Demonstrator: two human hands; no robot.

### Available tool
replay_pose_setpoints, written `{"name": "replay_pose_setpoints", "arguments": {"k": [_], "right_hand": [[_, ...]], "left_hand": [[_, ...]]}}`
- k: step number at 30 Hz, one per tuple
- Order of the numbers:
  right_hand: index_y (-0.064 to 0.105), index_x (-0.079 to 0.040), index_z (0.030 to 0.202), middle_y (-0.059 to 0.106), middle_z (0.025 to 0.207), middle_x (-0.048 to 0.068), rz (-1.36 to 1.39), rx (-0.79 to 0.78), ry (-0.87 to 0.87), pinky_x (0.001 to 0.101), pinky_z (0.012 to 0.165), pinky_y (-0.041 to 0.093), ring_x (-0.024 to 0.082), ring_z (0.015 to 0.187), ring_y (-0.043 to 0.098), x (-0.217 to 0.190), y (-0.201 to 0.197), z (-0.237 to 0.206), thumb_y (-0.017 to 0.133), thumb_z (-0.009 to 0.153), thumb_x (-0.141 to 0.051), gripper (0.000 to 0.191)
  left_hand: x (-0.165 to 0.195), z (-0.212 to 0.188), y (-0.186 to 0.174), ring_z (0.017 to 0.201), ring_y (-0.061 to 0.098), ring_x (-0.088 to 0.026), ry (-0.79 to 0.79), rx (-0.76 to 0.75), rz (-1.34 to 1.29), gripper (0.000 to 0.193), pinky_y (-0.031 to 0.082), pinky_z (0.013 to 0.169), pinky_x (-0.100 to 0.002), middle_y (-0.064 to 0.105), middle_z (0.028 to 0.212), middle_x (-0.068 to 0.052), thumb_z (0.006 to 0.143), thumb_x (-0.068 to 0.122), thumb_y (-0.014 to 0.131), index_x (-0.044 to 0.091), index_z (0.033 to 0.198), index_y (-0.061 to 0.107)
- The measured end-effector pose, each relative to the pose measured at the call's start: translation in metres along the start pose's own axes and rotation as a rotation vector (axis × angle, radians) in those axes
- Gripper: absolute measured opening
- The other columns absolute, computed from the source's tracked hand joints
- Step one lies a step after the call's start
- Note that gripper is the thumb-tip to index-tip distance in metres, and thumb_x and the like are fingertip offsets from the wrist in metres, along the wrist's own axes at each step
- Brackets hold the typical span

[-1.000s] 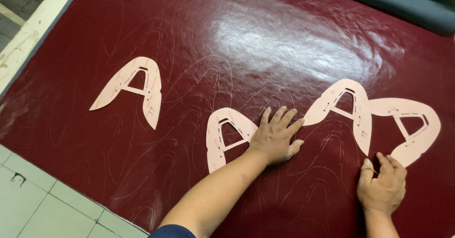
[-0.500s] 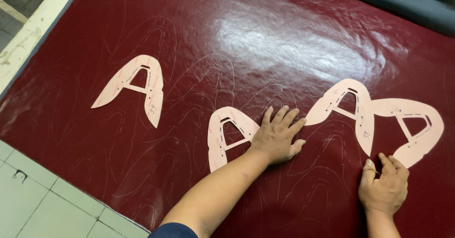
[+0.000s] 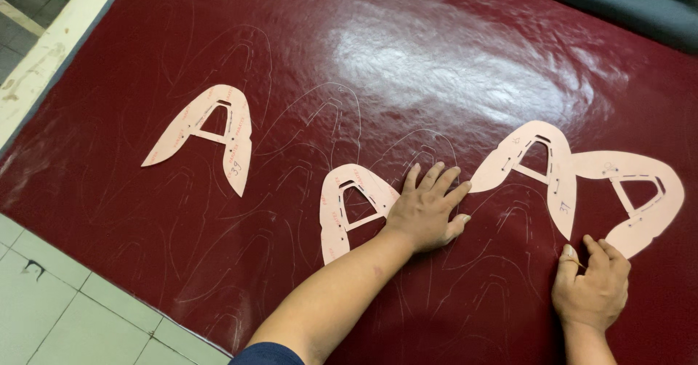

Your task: The person places A-shaped paper templates onto a large maroon sheet and traces their outlines with a small pencil-like tool. The person repeats this for several templates, then folds the maroon sheet at the end.

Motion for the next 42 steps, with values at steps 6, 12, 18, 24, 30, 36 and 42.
{"name": "replay_pose_setpoints", "arguments": {"k": [6, 12, 18, 24, 30, 36, 42], "right_hand": [[0.064, -0.010, 0.141, 0.048, 0.145, 0.015, -0.002, -0.005, 0.002, 0.0520, 0.112, 0.040, 0.036, 0.133, 0.051, 0.0017, 0.0004, -0.0012, 0.058, 0.108, -0.042, 0.047], [0.064, -0.010, 0.141, 0.048, 0.149, 0.015, 0.003, -0.009, 0.016, 0.0523, 0.111, 0.040, 0.036, 0.133, 0.051, 0.0012, 0.0000, -0.0002, 0.058, 0.107, -0.042, 0.047], [0.064, -0.010, 0.141, 0.048, 0.148, 0.015, 0.015, -0.015, 0.020, 0.0519, 0.111, 0.041, 0.036, 0.131, 0.052, -0.0004, -0.0007, -0.0009, 0.058, 0.107, -0.041, 0.047], [0.064, -0.010, 0.141, 0.048, 0.147, 0.016, 0.006, -0.007, 0.012, 0.0517, 0.110, 0.041, 0.037, 0.132, 0.052, -0.0004, -0.0007, -0.0008, 0.058, 0.107, -0.041, 0.047], [0.065, -0.010, 0.140, 0.049, 0.145, 0.015, 0.027, 0.009, 0.002, 0.0517, 0.112, 0.041, 0.037, 0.132, 0.052, -0.0017, -0.0015, -0.0007, 0.058, 0.107, -0.042, 0.046], [0.064, -0.010, 0.140, 0.049, 0.146, 0.015, 0.023, -0.002, 0.012, 0.0519, 0.111, 0.041, 0.037, 0.132, 0.052, -0.0032, -0.0017, 0.0007, 0.058, 0.107, -0.042, 0.046], [0.064, -0.009, 0.142, 0.048, 0.146, 0.016, 0.022, -0.007, 0.006, 0.0519, 0.112, 0.040, 0.037, 0.132, 0.051, -0.0030, -0.0014, -0.0001, 0.058, 0.108, -0.041, 0.047]], "left_hand": [[0.0021, 0.0025, 0.0007, 0.154, 0.019, -0.030, 0.007, -0.034, 0.018, 0.067, 0.007, 0.124, -0.056, 0.028, 0.164, -0.010, 0.096, 0.054, 0.048, 0.021, 0.153, 0.040], [0.0014, 0.0013, 0.0002, 0.155, 0.018, -0.029, -0.002, -0.059, 0.019, 0.067, 0.007, 0.125, -0.055, 0.027, 0.165, -0.010, 0.096, 0.055, 0.047, 0.021, 0.154, 0.039], [0.0011, 0.0005, -0.0009, 0.154, 0.019, -0.029, 0.003, -0.024, 0.005, 0.067, 0.007, 0.125, -0.055, 0.029, 0.164, -0.010, 0.095, 0.054, 0.050, 0.021, 0.153, 0.041], [0.0008, -0.0002, -0.0006, 0.154, 0.021, -0.030, 0.012, 0.006, 0.003, 0.067, 0.009, 0.125, -0.056, 0.031, 0.164, -0.011, 0.095, 0.054, 0.052, 0.020, 0.152, 0.043], [0.0003, 0.0001, -0.0008, 0.154, 0.022, -0.030, 0.011, 0.019, 0.008, 0.067, 0.010, 0.125, -0.056, 0.032, 0.164, -0.010, 0.094, 0.054, 0.053, 0.021, 0.152, 0.044], [-0.0001, 0.0021, -0.0017, 0.154, 0.021, -0.030, 0.005, -0.007, 0.014, 0.067, 0.009, 0.125, -0.056, 0.030, 0.164, -0.010, 0.095, 0.054, 0.051, 0.021, 0.152, 0.042], [0.0011, 0.0013, -0.0014, 0.154, 0.020, -0.030, 0.000, -0.029, 0.015, 0.067, 0.008, 0.125, -0.055, 0.029, 0.164, -0.010, 0.096, 0.054, 0.050, 0.021, 0.153, 0.042]]}}
Point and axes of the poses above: each hand's wrist, its own z-axis towards the middle knuckle, its own y-axis out of the palm, x = y × z, the point moved 7 cm from there along z, towards the middle knuckle
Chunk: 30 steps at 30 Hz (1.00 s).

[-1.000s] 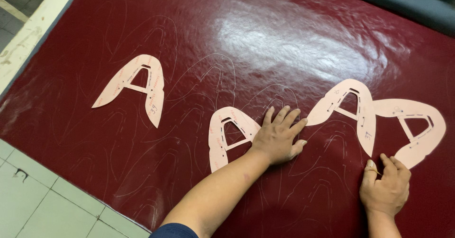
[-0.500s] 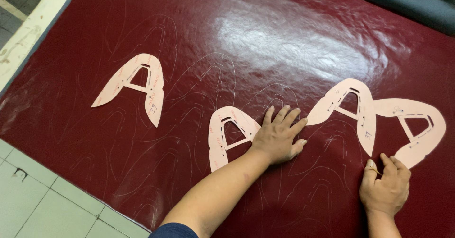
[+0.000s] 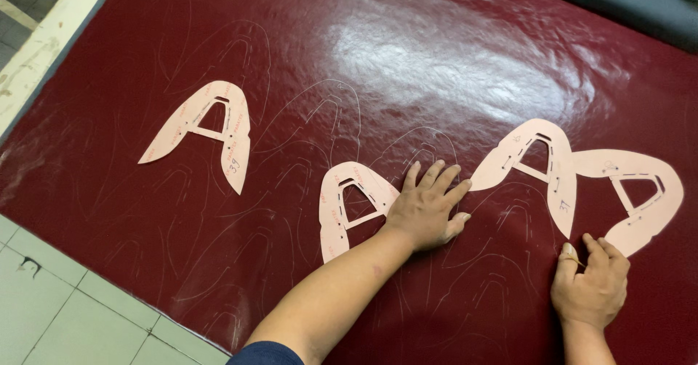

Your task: The person places A-shaped paper templates onto a large maroon sheet and traces their outlines with a small pencil-like tool. The person repeats this for several templates, then folds the maroon sheet at the end.

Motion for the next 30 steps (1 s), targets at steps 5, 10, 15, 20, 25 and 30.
{"name": "replay_pose_setpoints", "arguments": {"k": [5, 10, 15, 20, 25, 30], "right_hand": [[0.064, -0.010, 0.141, 0.048, 0.149, 0.016, 0.008, -0.005, 0.014, 0.0517, 0.111, 0.040, 0.037, 0.132, 0.051, 0.0004, -0.0002, 0.0017, 0.058, 0.107, -0.041, 0.047], [0.065, -0.010, 0.141, 0.049, 0.146, 0.015, 0.007, 0.015, -0.002, 0.0515, 0.112, 0.041, 0.037, 0.131, 0.052, 0.0002, -0.0003, -0.0010, 0.059, 0.108, -0.041, 0.046], [0.066, -0.009, 0.139, 0.050, 0.144, 0.015, 0.011, 0.021, -0.012, 0.0519, 0.111, 0.041, 0.036, 0.131, 0.053, 0.0010, 0.0013, -0.0012, 0.060, 0.107, -0.040, 0.044], [0.065, -0.010, 0.140, 0.049, 0.145, 0.015, 0.006, 0.016, -0.007, 0.0523, 0.111, 0.041, 0.036, 0.131, 0.053, -0.0008, 0.0016, 0.0005, 0.060, 0.107, -0.040, 0.045], [0.065, -0.009, 0.140, 0.049, 0.149, 0.015, 0.009, -0.002, 0.001, 0.0527, 0.111, 0.041, 0.036, 0.131, 0.052, -0.0023, 0.0020, 0.0021, 0.059, 0.107, -0.039, 0.045], [0.065, -0.009, 0.139, 0.049, 0.147, 0.016, 0.007, -0.002, -0.006, 0.0527, 0.111, 0.041, 0.037, 0.130, 0.052, 0.0021, 0.0006, 0.0018, 0.059, 0.107, -0.040, 0.045]], "left_hand": [[-0.0002, 0.0002, -0.0001, 0.154, 0.020, -0.030, 0.002, 0.010, 0.005, 0.067, 0.009, 0.125, -0.055, 0.029, 0.164, -0.010, 0.096, 0.054, 0.050, 0.021, 0.153, 0.042], [0.0008, 0.0003, 0.0042, 0.154, 0.020, -0.030, 0.005, 0.015, 0.012, 0.067, 0.008, 0.124, -0.056, 0.028, 0.164, -0.010, 0.095, 0.054, 0.050, 0.021, 0.153, 0.041], [-0.0001, -0.0013, 0.0063, 0.154, 0.021, -0.029, -0.002, 0.020, 0.006, 0.068, 0.009, 0.125, -0.056, 0.029, 0.164, -0.010, 0.095, 0.054, 0.051, 0.021, 0.153, 0.041], [-0.0013, -0.0021, 0.0039, 0.154, 0.021, -0.029, 0.001, 0.028, 0.017, 0.068, 0.009, 0.125, -0.056, 0.030, 0.164, -0.010, 0.095, 0.054, 0.051, 0.021, 0.154, 0.041], [-0.0024, 0.0005, 0.0047, 0.153, 0.019, -0.030, -0.001, 0.003, 0.017, 0.067, 0.008, 0.124, -0.056, 0.027, 0.164, -0.011, 0.096, 0.054, 0.049, 0.021, 0.154, 0.039], [0.0022, 0.0000, 0.0080, 0.154, 0.018, -0.029, -0.013, -0.015, 0.020, 0.068, 0.007, 0.125, -0.056, 0.026, 0.165, -0.010, 0.096, 0.054, 0.049, 0.022, 0.155, 0.038]]}}
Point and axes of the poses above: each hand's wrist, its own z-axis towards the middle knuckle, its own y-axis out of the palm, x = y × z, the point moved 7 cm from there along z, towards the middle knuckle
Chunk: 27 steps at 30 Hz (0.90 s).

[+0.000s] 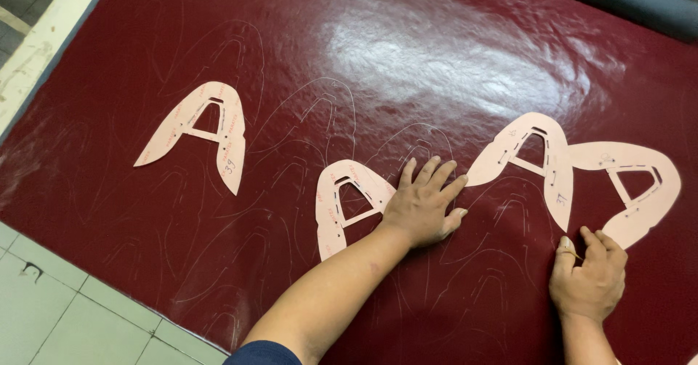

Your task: The person places A-shaped paper templates onto a large maroon sheet and traces their outlines with a small pencil-like tool. The person repeats this for several templates, then folds the maroon sheet at the end.

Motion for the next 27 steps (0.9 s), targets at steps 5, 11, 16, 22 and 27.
{"name": "replay_pose_setpoints", "arguments": {"k": [5, 11, 16, 22, 27], "right_hand": [[0.065, -0.009, 0.139, 0.049, 0.144, 0.016, -0.018, 0.017, -0.025, 0.0524, 0.110, 0.041, 0.037, 0.130, 0.053, 0.0013, -0.0011, 0.0004, 0.058, 0.108, -0.040, 0.045], [0.065, -0.010, 0.140, 0.049, 0.147, 0.016, -0.005, -0.010, 0.004, 0.0520, 0.108, 0.042, 0.037, 0.128, 0.053, 0.0002, -0.0003, 0.0020, 0.058, 0.107, -0.040, 0.046], [0.064, -0.010, 0.140, 0.049, 0.149, 0.015, -0.007, 0.007, -0.010, 0.0516, 0.109, 0.041, 0.036, 0.129, 0.053, -0.0015, -0.0018, 0.0006, 0.058, 0.107, -0.040, 0.045], [0.064, -0.009, 0.141, 0.048, 0.147, 0.016, -0.021, -0.014, 0.004, 0.0508, 0.109, 0.042, 0.036, 0.129, 0.053, 0.0035, 0.0000, 0.0003, 0.057, 0.108, -0.040, 0.046], [0.063, -0.009, 0.142, 0.048, 0.148, 0.016, -0.029, -0.008, -0.001, 0.0512, 0.108, 0.042, 0.036, 0.128, 0.053, 0.0046, 0.0012, -0.0003, 0.057, 0.108, -0.040, 0.046]], "left_hand": [[0.0019, -0.0001, -0.0008, 0.154, 0.019, -0.029, 0.003, 0.015, 0.000, 0.068, 0.007, 0.125, -0.056, 0.027, 0.165, -0.010, 0.096, 0.054, 0.049, 0.021, 0.154, 0.039], [0.0011, -0.0017, -0.0027, 0.154, 0.020, -0.029, 0.002, 0.044, -0.003, 0.068, 0.009, 0.125, -0.056, 0.030, 0.164, -0.009, 0.095, 0.053, 0.051, 0.021, 0.154, 0.041], [0.0013, -0.0016, -0.0025, 0.154, 0.021, -0.029, 0.003, 0.047, -0.001, 0.067, 0.009, 0.125, -0.056, 0.030, 0.164, -0.009, 0.095, 0.053, 0.052, 0.021, 0.153, 0.042], [0.0037, 0.0000, 0.0003, 0.154, 0.020, -0.029, 0.003, 0.032, -0.004, 0.068, 0.008, 0.125, -0.056, 0.029, 0.164, -0.009, 0.095, 0.053, 0.051, 0.021, 0.154, 0.040], [0.0038, 0.0003, 0.0015, 0.154, 0.019, -0.029, 0.009, 0.027, -0.009, 0.068, 0.007, 0.125, -0.055, 0.028, 0.165, -0.010, 0.096, 0.053, 0.050, 0.021, 0.154, 0.040]]}}
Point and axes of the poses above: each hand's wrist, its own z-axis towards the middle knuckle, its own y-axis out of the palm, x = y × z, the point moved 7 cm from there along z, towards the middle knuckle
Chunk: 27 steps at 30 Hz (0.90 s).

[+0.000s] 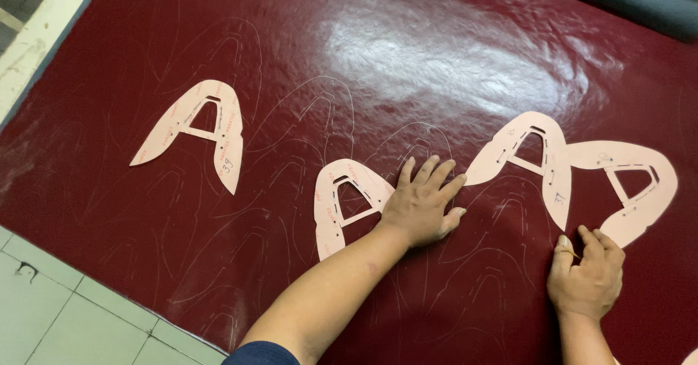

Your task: The person places A-shaped paper templates onto a large maroon sheet and traces their outlines with a small pencil-like tool. The person repeats this for several templates, then folds the maroon sheet at the end.

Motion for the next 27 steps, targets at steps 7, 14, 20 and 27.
{"name": "replay_pose_setpoints", "arguments": {"k": [7, 14, 20, 27], "right_hand": [[0.065, -0.009, 0.140, 0.049, 0.148, 0.016, 0.024, 0.011, 0.000, 0.0511, 0.109, 0.042, 0.036, 0.130, 0.053, -0.0015, -0.0012, -0.0004, 0.058, 0.107, -0.040, 0.046], [0.066, -0.009, 0.138, 0.050, 0.149, 0.015, 0.040, 0.029, -0.008, 0.0515, 0.111, 0.041, 0.036, 0.130, 0.053, -0.0026, -0.0030, -0.0003, 0.059, 0.107, -0.040, 0.044], [0.066, -0.008, 0.139, 0.050, 0.148, 0.017, 0.033, 0.029, -0.019, 0.0520, 0.109, 0.042, 0.037, 0.129, 0.054, -0.0032, -0.0026, 0.0012, 0.059, 0.108, -0.041, 0.045], [0.066, -0.010, 0.140, 0.049, 0.149, 0.016, 0.054, 0.017, 0.005, 0.0525, 0.110, 0.041, 0.037, 0.129, 0.053, -0.0035, -0.0044, 0.0020, 0.059, 0.106, -0.040, 0.046]], "left_hand": [[-0.0005, -0.0005, -0.0001, 0.154, 0.019, -0.029, -0.006, -0.006, 0.007, 0.068, 0.007, 0.125, -0.055, 0.028, 0.164, -0.009, 0.095, 0.053, 0.050, 0.021, 0.154, 0.040], [-0.0001, -0.0010, -0.0017, 0.154, 0.020, -0.029, -0.002, 0.016, 0.008, 0.068, 0.008, 0.125, -0.056, 0.029, 0.164, -0.010, 0.095, 0.053, 0.051, 0.021, 0.154, 0.040], [-0.0005, -0.0003, -0.0016, 0.154, 0.020, -0.029, -0.005, 0.014, 0.010, 0.068, 0.007, 0.124, -0.056, 0.029, 0.163, -0.010, 0.095, 0.053, 0.051, 0.020, 0.154, 0.040], [0.0000, -0.0003, -0.0018, 0.154, 0.021, -0.030, 0.008, 0.041, 0.018, 0.068, 0.009, 0.125, -0.056, 0.030, 0.163, -0.010, 0.095, 0.053, 0.051, 0.020, 0.154, 0.041]]}}
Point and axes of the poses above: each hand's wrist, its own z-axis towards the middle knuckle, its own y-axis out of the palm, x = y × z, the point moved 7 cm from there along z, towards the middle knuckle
